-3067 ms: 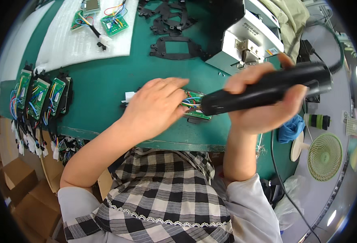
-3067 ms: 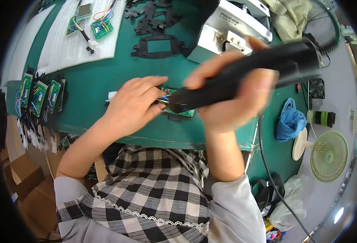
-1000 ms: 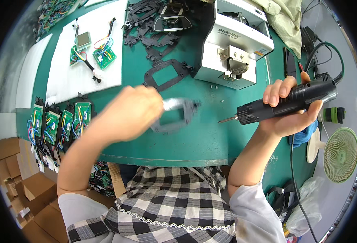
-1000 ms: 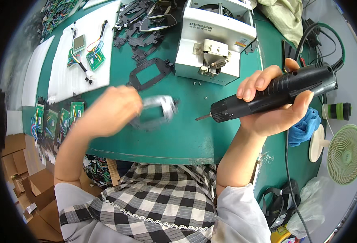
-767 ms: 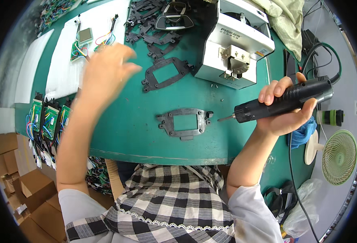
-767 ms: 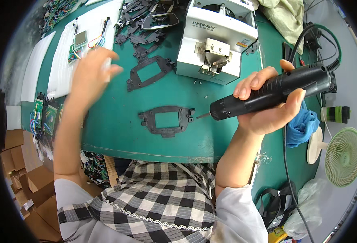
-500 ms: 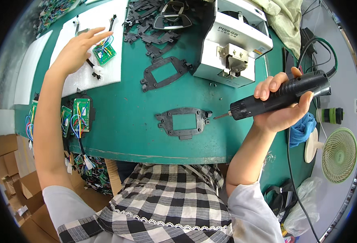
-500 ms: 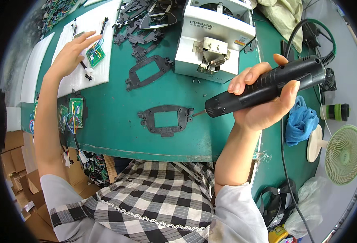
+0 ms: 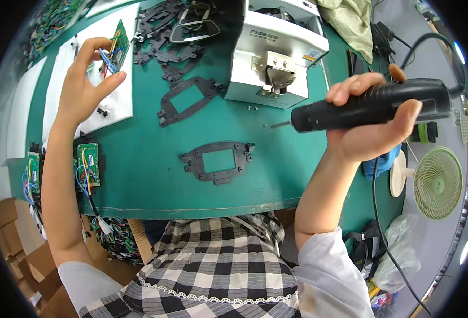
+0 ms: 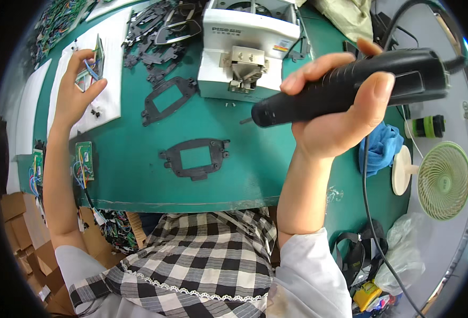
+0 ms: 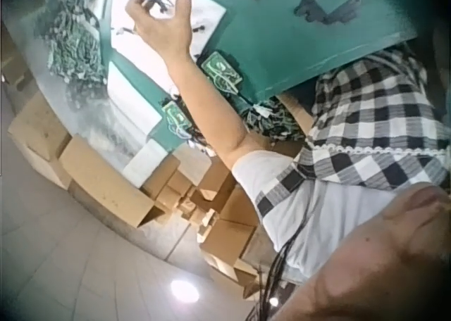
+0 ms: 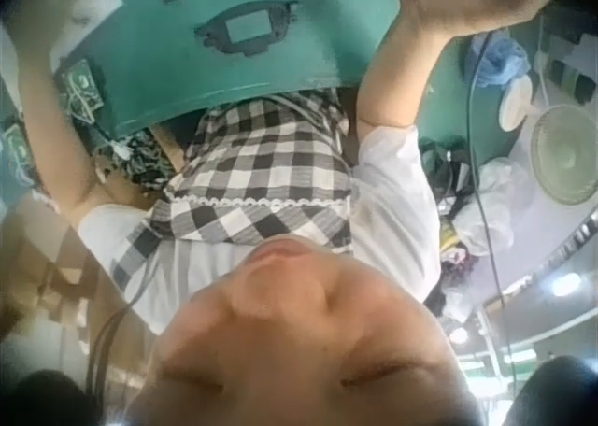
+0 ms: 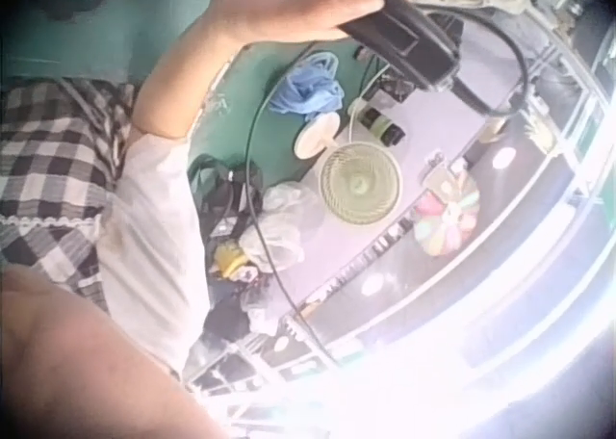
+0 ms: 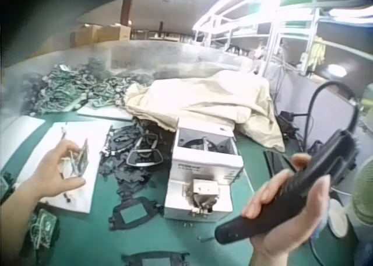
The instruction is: The person assembles electronic circuit boards into plastic frames, securing them with an electric screwdriver.
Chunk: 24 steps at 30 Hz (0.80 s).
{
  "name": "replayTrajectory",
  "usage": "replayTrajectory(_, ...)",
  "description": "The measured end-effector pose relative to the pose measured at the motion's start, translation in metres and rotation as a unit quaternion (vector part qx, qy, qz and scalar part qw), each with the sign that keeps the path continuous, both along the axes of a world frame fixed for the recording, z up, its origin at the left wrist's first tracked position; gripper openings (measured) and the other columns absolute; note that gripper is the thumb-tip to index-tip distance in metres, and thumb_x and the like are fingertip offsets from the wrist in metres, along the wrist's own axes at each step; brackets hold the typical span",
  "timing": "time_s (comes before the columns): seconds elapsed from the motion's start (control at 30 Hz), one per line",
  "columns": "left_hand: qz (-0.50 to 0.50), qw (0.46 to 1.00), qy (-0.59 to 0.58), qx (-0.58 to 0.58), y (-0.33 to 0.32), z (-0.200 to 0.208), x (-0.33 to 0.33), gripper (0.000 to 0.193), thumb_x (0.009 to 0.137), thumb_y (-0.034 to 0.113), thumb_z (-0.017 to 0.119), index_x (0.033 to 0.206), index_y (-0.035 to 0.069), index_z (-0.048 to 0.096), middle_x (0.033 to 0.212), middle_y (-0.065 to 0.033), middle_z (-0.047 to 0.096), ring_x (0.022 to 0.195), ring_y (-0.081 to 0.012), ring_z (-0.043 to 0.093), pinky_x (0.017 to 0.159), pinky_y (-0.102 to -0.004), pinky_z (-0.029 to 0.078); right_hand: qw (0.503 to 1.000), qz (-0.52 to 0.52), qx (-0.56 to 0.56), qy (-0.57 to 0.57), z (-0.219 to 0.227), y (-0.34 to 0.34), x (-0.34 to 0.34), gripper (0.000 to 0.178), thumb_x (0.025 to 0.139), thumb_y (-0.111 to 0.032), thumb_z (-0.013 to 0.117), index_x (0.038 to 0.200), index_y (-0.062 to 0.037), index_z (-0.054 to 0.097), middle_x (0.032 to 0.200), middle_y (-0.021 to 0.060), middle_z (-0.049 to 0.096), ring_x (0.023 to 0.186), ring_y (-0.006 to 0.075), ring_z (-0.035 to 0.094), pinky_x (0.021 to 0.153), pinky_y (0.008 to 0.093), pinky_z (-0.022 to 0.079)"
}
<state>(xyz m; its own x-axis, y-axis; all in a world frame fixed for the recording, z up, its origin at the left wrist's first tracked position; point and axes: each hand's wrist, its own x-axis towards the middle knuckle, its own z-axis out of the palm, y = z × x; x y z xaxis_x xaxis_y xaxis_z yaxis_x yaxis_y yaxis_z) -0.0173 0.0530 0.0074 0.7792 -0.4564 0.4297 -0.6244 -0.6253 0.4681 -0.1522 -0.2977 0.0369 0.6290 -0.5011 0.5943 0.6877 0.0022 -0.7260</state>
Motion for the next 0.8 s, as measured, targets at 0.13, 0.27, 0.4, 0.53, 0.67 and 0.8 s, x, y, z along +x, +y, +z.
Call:
replayTrajectory(0.13,0.025,0.999,0.028,0.006,-0.019,-0.005,-0.016,0.047,0.073,0.018,0.073,0.114,0.007,0.054,0.102,-0.0031,0.06,0.086,-0.0187,0.059,0.082,-0.0308,0.045,0.98,-0.109,-0.158,-0.059,0.022,0.005,0.021,0.07,0.087,-0.062,0.046,0.118,0.0,0.038,0.064,0.0163,0.056,0.045,0.0259,0.055,0.044,0.0384,0.05)
replayTrajectory(0.27,0.027,0.987,-0.08,0.139,-0.017,-0.024,-0.006,0.041,0.072,0.015,0.074,0.108,0.006,0.055,0.097,-0.009,0.06,0.085,-0.0245,0.06,0.074,-0.0331,0.047,0.969,-0.108,-0.211,-0.072,0.028,0.013,0.032,0.076,0.086,-0.062,0.048,0.114,0.008,0.036,0.062,0.0163,0.056,0.043,0.0259,0.056,0.043,0.0362,0.051)
replayTrajectory(0.4,0.033,0.987,-0.065,0.141,-0.014,-0.038,-0.006,0.042,0.07,0.013,0.077,0.106,0.004,0.057,0.099,-0.0111,0.062,0.086,-0.0287,0.061,0.076,-0.0342,0.049,0.97,-0.082,-0.217,-0.069,0.022,0.018,0.04,0.074,0.086,-0.057,0.052,0.112,0.0099,0.038,0.06,0.016,0.056,0.043,0.0249,0.057,0.042,0.0338,0.05)
replayTrajectory(0.53,0.056,0.998,-0.025,0.006,-0.027,-0.02,-0.028,0.04,0.07,0.012,0.077,0.104,0.002,0.06,0.102,-0.0094,0.064,0.091,-0.0222,0.062,0.082,-0.0313,0.048,0.974,-0.079,-0.205,-0.054,0.021,0.024,0.041,0.073,0.085,-0.054,0.056,0.112,0.0116,0.037,0.059,0.0161,0.056,0.043,0.0237,0.057,0.044,0.0318,0.05)
replayTrajectory(0.67,-0.027,1.0,-0.012,-0.001,-0.061,0.001,-0.084,0.038,0.062,0.017,0.08,0.095,0.003,0.064,0.097,-0.0079,0.066,0.086,-0.0236,0.062,0.075,-0.0328,0.05,0.98,-0.023,-0.194,0.039,0.009,0.028,0.027,0.075,0.085,-0.055,0.055,0.115,0.0109,0.037,0.061,0.015,0.056,0.043,0.0221,0.056,0.043,0.0305,0.048)
replayTrajectory(0.8,-0.119,0.988,-0.038,0.092,-0.074,-0.024,-0.124,0.04,0.058,0.023,0.081,0.092,0.008,0.065,0.097,-0.0056,0.065,0.093,-0.0233,0.061,0.097,-0.0441,0.045,0.995,0.0,-0.093,0.038,-0.004,0.032,0.017,0.072,0.087,-0.059,0.048,0.12,0.0051,0.037,0.064,0.0133,0.054,0.045,0.0233,0.054,0.043,0.0341,0.048)
